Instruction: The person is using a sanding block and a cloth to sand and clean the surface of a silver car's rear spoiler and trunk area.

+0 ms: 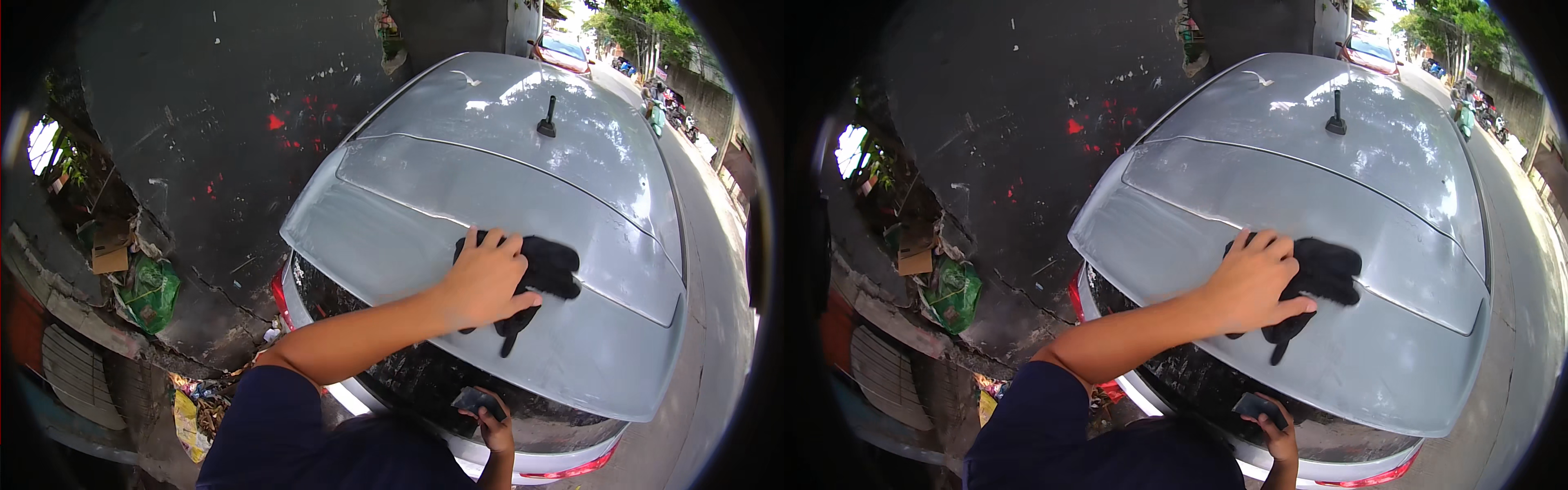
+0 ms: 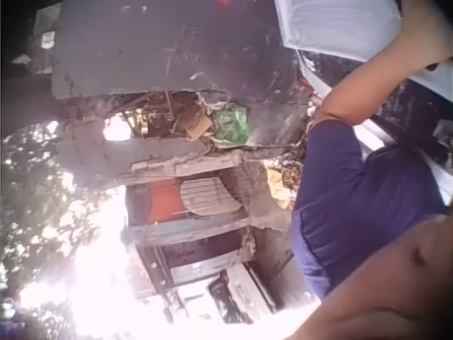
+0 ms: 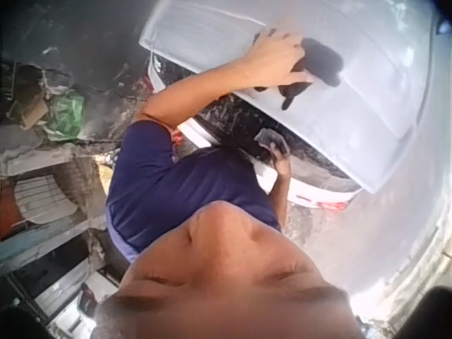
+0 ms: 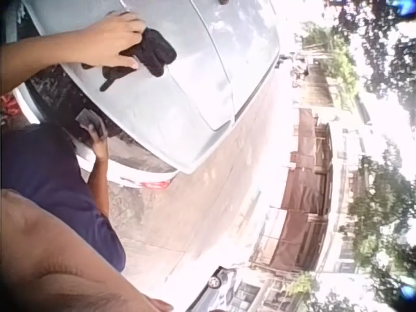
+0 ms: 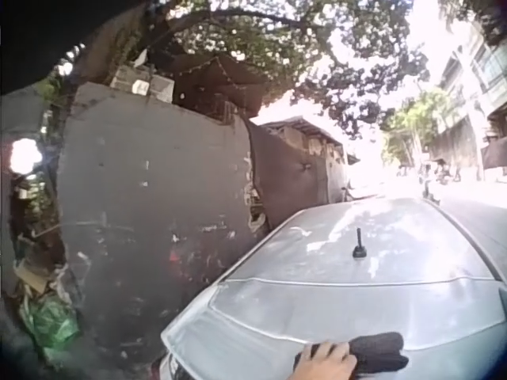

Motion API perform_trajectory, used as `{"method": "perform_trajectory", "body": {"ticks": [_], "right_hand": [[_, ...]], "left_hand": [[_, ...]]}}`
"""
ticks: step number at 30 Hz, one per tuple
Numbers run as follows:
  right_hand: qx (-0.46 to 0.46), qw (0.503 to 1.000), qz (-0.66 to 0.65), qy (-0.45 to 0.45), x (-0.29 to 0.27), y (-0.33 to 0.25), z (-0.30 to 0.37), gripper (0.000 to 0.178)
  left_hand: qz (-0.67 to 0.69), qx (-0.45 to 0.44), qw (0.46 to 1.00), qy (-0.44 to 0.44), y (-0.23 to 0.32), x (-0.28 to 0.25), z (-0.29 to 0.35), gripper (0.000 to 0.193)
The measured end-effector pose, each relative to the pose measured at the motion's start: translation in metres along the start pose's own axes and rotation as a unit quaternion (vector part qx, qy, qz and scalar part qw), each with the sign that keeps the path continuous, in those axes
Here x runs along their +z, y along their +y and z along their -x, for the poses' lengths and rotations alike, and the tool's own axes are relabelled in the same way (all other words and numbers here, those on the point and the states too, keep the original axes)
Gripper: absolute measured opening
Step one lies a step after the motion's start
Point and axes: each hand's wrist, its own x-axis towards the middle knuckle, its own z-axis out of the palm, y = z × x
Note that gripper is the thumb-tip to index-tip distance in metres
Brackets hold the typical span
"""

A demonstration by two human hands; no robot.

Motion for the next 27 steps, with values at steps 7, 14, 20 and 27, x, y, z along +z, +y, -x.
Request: {"method": "perform_trajectory", "body": {"ticks": [7,14,20,27], "right_hand": [[0.03,0.998,0.059,0.004,-0.005,-0.009,0.005,0.067],[-0.008,0.999,0.049,-0.002,0.003,-0.002,0.0,0.062],[-0.006,0.999,0.044,-0.03,-0.007,0.001,-0.001,0.063],[0.013,0.997,0.058,-0.047,-0.009,0.0,-0.004,0.061]], "left_hand": [[0.031,-0.12,0.99,0.073,-0.068,-0.024,0.067,0.041],[-0.055,-0.221,0.96,0.164,-0.263,-0.035,0.103,0.026],[-0.178,-0.375,0.903,0.112,-0.299,-0.037,0.123,0.032],[-0.061,-0.346,0.933,0.083,-0.138,-0.04,0.13,0.049]]}}
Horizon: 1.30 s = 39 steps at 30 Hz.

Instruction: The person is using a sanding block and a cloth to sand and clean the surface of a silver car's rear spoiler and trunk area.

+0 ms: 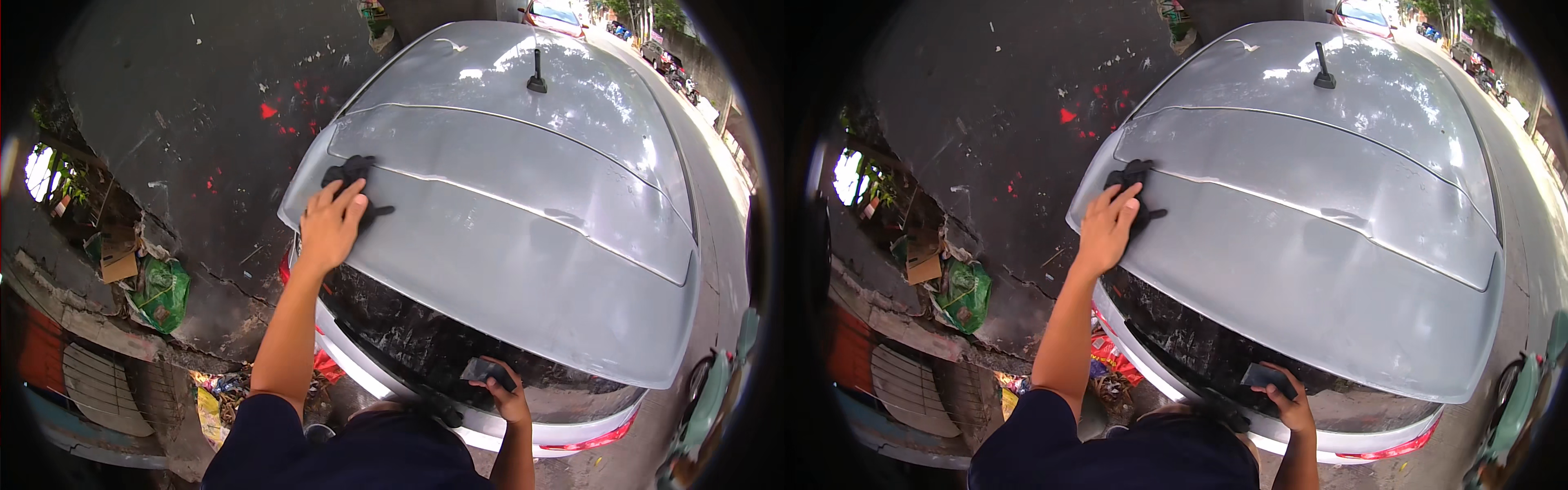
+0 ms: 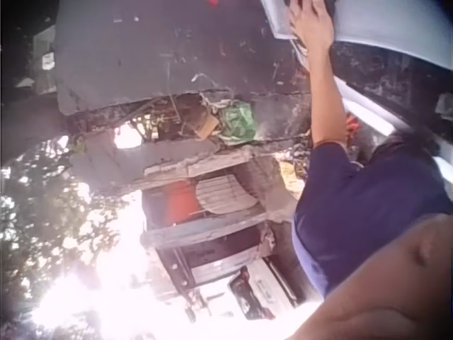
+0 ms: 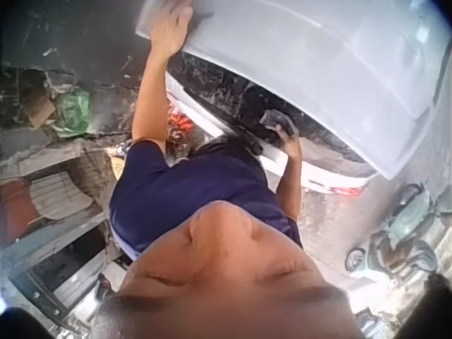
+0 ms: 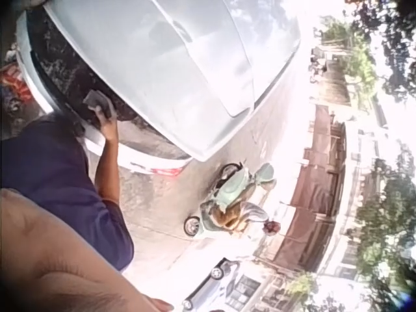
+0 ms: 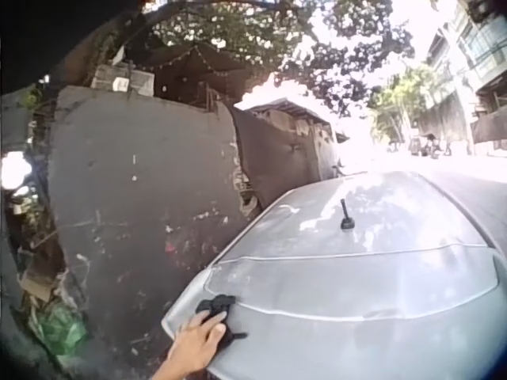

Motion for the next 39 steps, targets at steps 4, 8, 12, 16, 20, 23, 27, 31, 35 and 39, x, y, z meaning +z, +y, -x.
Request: {"method": "perform_trajectory", "body": {"ticks": [4,8,12,16,20,23,27,31,35,39], "right_hand": [[0.008,1.0,-0.025,-0.014,0.005,-0.009,0.001,0.063],[0.013,0.999,-0.03,0.033,0.0,-0.006,0.006,0.065],[0.027,0.998,-0.01,0.053,0.007,-0.012,0.006,0.066],[0.03,0.997,-0.004,0.067,-0.001,-0.005,0.011,0.066],[0.011,0.996,-0.01,0.084,-0.002,0.002,0.012,0.064],[0.018,0.998,0.008,0.061,-0.001,-0.001,0.009,0.061],[0.009,0.999,0.002,0.044,0.001,-0.006,0.004,0.061],[0.016,0.999,0.012,0.037,-0.004,-0.007,0.004,0.059],[0.013,1.0,0.014,0.014,-0.003,-0.004,0.0,0.06],[0.037,0.998,0.044,0.014,-0.005,0.0,0.001,0.06]], "left_hand": [[0.092,0.194,0.977,-0.007,0.117,-0.004,0.052,0.057],[0.194,0.309,0.931,-0.019,0.172,0.012,0.088,0.044],[0.239,0.293,0.925,0.026,0.126,0.015,0.092,0.04],[0.193,0.22,0.95,0.109,0.046,-0.002,0.068,0.034],[0.148,0.11,0.97,0.159,-0.067,0.004,0.029,0.03],[0.137,0.002,0.972,0.191,-0.135,0.001,-0.012,0.025],[0.098,-0.057,0.985,0.127,-0.179,-0.001,-0.053,0.042],[-0.029,-0.084,0.993,0.076,-0.139,0.006,-0.083,0.046],[-0.108,-0.075,0.987,0.095,-0.101,0.022,-0.121,0.039],[-0.182,-0.09,0.976,0.076,-0.083,0.025,-0.143,0.034]]}}
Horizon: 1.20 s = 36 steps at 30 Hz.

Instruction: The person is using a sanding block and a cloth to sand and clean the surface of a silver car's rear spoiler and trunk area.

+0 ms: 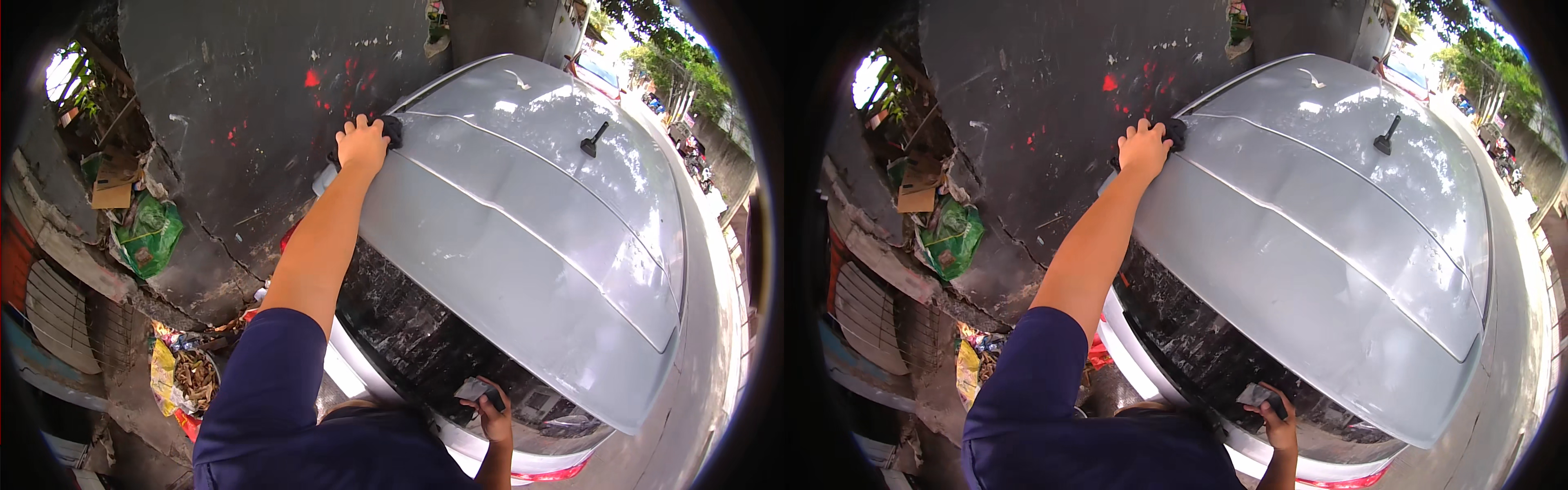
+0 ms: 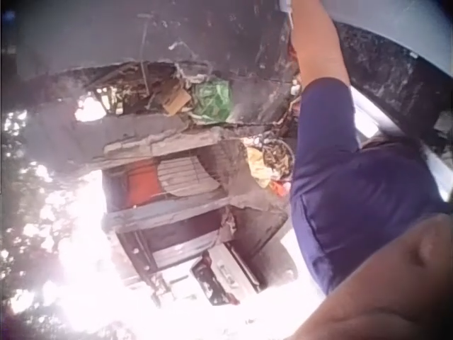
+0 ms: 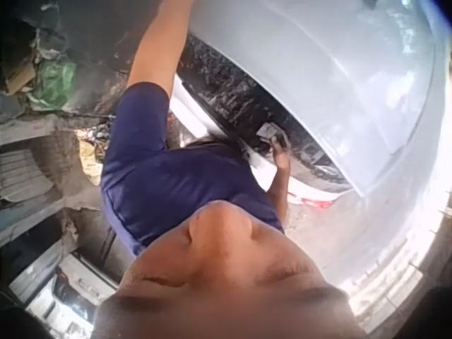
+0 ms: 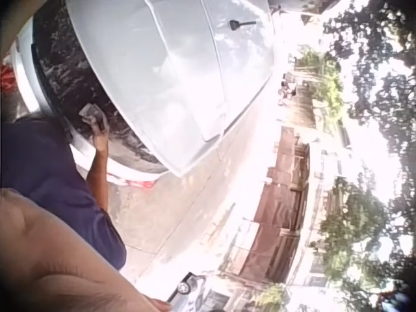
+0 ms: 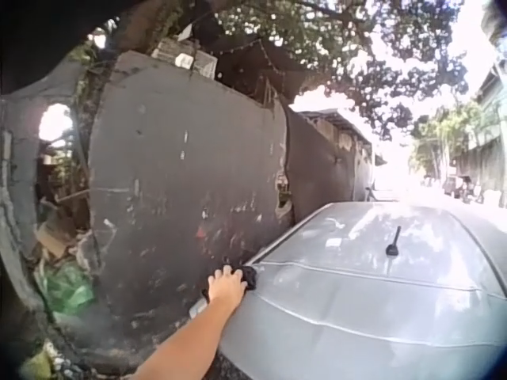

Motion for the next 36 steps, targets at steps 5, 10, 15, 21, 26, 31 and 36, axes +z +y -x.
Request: {"method": "perform_trajectory", "body": {"ticks": [5,10,15,21,26,31,36], "right_hand": [[-0.059,0.995,-0.076,0.032,0.016,-0.009,0.0,0.055],[-0.017,1.0,0.018,-0.01,0.014,-0.021,0.003,0.049],[-0.015,1.0,-0.014,0.005,0.015,-0.017,0.002,0.043],[-0.021,0.993,-0.094,0.073,0.03,-0.005,0.017,0.053],[-0.01,0.989,-0.041,0.142,0.046,0.036,0.046,0.056],[-0.024,0.976,0.071,0.207,0.037,0.029,0.072,0.053],[-0.012,0.976,0.117,0.184,0.041,0.005,0.067,0.049]], "left_hand": [[0.058,0.006,0.995,-0.081,0.028,-0.025,0.027,0.04],[0.232,0.11,0.965,-0.06,0.071,-0.099,0.033,0.042],[0.349,0.411,0.83,0.14,0.184,-0.122,0.002,0.044],[0.213,0.496,0.842,-0.003,0.246,-0.125,0.088,0.073],[0.282,0.634,0.699,-0.169,0.198,-0.142,0.242,0.085],[0.104,0.358,0.914,-0.157,0.083,-0.133,0.239,0.091],[-0.284,-0.113,0.901,-0.309,-0.102,-0.149,0.212,0.082]]}}
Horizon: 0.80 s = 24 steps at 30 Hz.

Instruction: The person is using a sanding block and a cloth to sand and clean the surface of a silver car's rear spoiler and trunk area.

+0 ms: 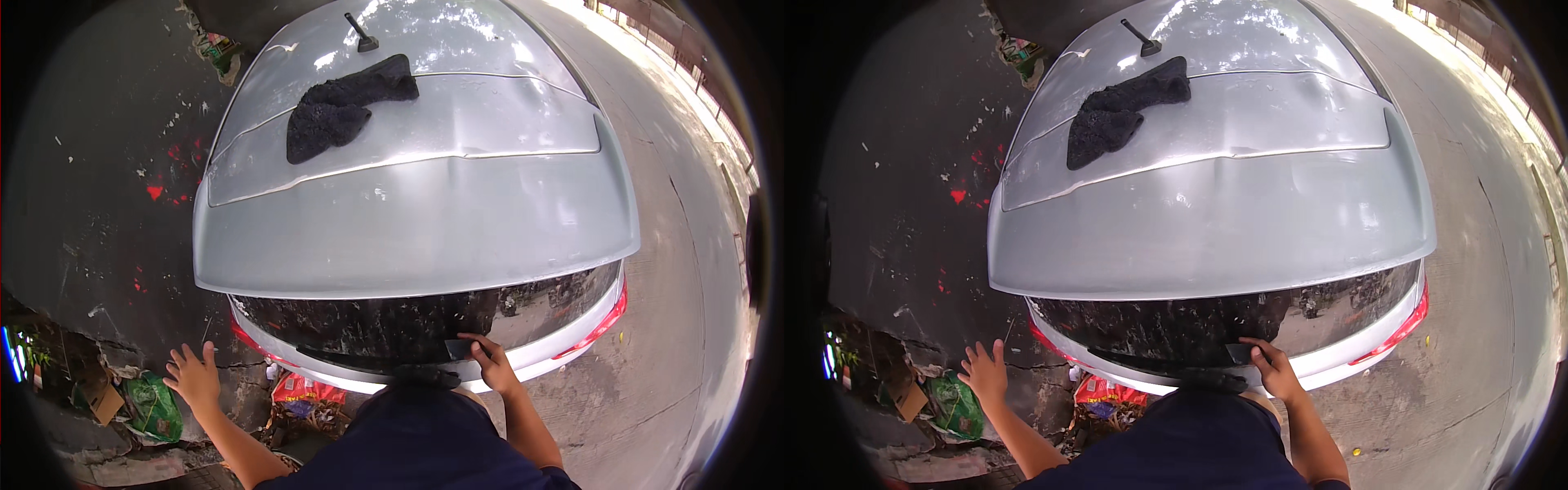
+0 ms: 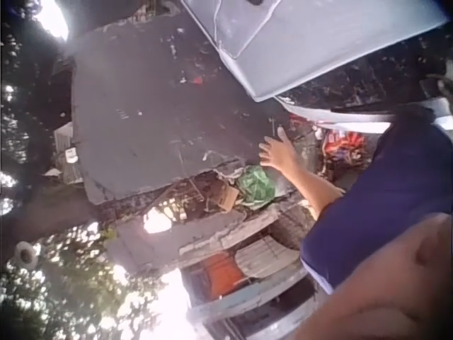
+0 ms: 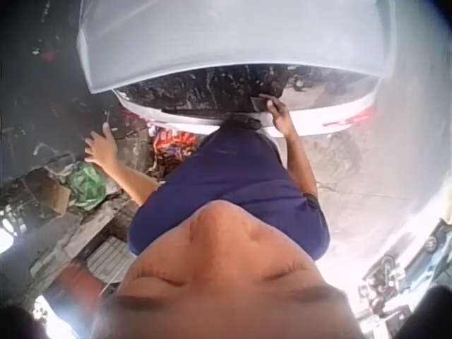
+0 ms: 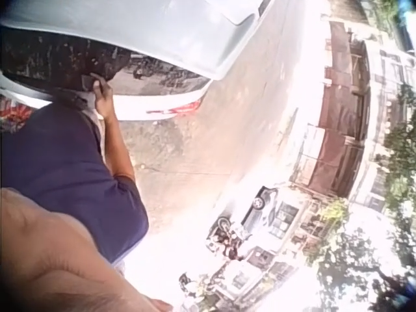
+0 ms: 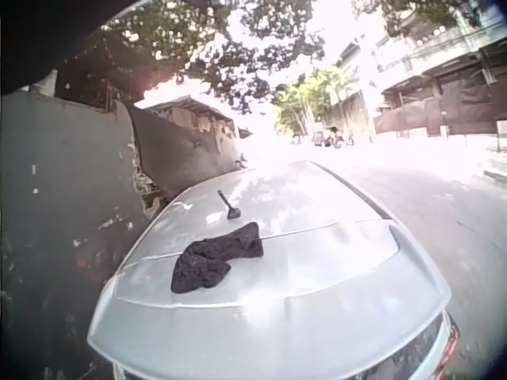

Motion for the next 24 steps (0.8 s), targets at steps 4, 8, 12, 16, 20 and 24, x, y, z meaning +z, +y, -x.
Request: {"method": "perform_trajectory", "body": {"ticks": [4,8,12,16,20,24], "right_hand": [[-0.006,0.999,-0.017,-0.031,0.01,0.007,-0.013,0.047],[-0.033,0.993,0.042,-0.103,0.039,-0.017,-0.021,0.044],[-0.053,0.984,0.059,-0.159,0.073,0.003,-0.012,0.046],[-0.086,0.976,0.007,-0.2,0.082,0.028,0.019,0.05],[0.024,0.997,0.005,-0.069,0.069,0.047,0.054,0.043],[0.098,0.993,-0.067,0.023,0.035,0.03,0.066,0.034]], "left_hand": [[0.245,0.162,0.929,0.224,0.033,-0.012,0.03,0.073],[0.289,0.442,0.818,0.229,0.14,-0.047,0.097,0.089],[0.285,0.661,0.646,0.256,0.231,-0.054,0.204,0.108],[0.271,0.733,0.55,0.296,0.302,-0.08,0.295,0.102],[0.324,0.748,0.515,0.264,0.324,-0.085,0.292,0.093],[0.287,0.75,0.515,0.3,0.284,-0.066,0.239,0.086]]}}
